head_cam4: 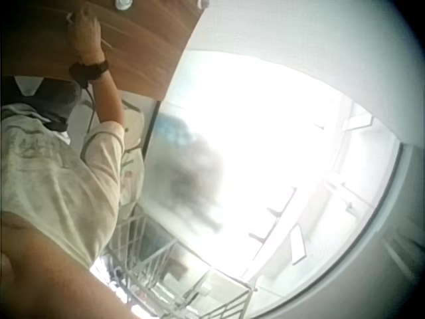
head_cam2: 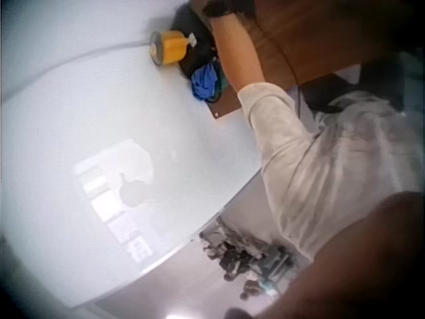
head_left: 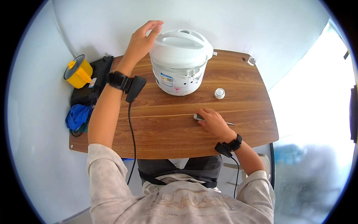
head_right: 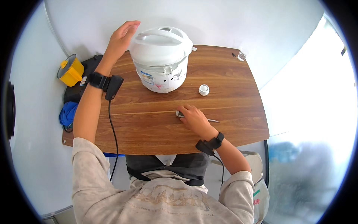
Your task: The person assembles a white rice cooker by attaching a small white cap, securing a perforated metal plate with screws, and placing the lid on the main body. They then handle a yellow pot, removing its glass lid and using a screwdriver on the pot's base.
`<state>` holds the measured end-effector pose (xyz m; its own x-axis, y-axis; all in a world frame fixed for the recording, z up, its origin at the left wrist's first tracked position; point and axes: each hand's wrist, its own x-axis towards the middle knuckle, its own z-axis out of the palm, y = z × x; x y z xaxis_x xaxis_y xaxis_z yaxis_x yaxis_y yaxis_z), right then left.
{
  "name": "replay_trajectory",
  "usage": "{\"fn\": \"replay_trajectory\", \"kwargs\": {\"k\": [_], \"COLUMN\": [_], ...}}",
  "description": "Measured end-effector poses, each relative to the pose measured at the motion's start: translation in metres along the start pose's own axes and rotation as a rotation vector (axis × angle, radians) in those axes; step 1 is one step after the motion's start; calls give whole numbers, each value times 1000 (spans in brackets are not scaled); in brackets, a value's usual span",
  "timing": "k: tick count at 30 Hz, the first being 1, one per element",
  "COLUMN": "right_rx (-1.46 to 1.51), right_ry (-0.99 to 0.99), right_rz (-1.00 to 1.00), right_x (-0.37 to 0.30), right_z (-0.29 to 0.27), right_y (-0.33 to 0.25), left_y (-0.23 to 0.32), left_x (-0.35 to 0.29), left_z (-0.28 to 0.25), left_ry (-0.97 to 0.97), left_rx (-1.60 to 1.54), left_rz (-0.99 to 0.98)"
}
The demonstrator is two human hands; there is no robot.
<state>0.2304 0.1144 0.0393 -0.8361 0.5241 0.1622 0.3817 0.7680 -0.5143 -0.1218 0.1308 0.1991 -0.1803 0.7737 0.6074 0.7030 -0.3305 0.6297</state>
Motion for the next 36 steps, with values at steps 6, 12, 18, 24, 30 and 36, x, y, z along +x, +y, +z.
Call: {"fn": "replay_trajectory", "kwargs": {"k": [6,12,18,24,30,36], "right_rx": [-93,-217,-254,-285,-239,161], "right_ry": [67,83,81,45,157,276], "right_rz": [-55,-74,-78,-47,-28,261], "right_x": [-6,-11,-12,-11,0,68], "right_z": [6,12,10,9,-12,-60], "right_y": [-1,-1,-6,-4,-16,5], "left_y": [1,-32,-45,-54,-47,-28], "left_x": [-55,-100,-126,-134,-138,-139], "left_z": [-18,-31,-17,-1,9,23], "left_ry": [156,105,104,60,-33,-112], "left_rx": [-216,-271,-370,-405,-497,-559], "left_rz": [-231,-395,-522,-562,-671,-656]}}
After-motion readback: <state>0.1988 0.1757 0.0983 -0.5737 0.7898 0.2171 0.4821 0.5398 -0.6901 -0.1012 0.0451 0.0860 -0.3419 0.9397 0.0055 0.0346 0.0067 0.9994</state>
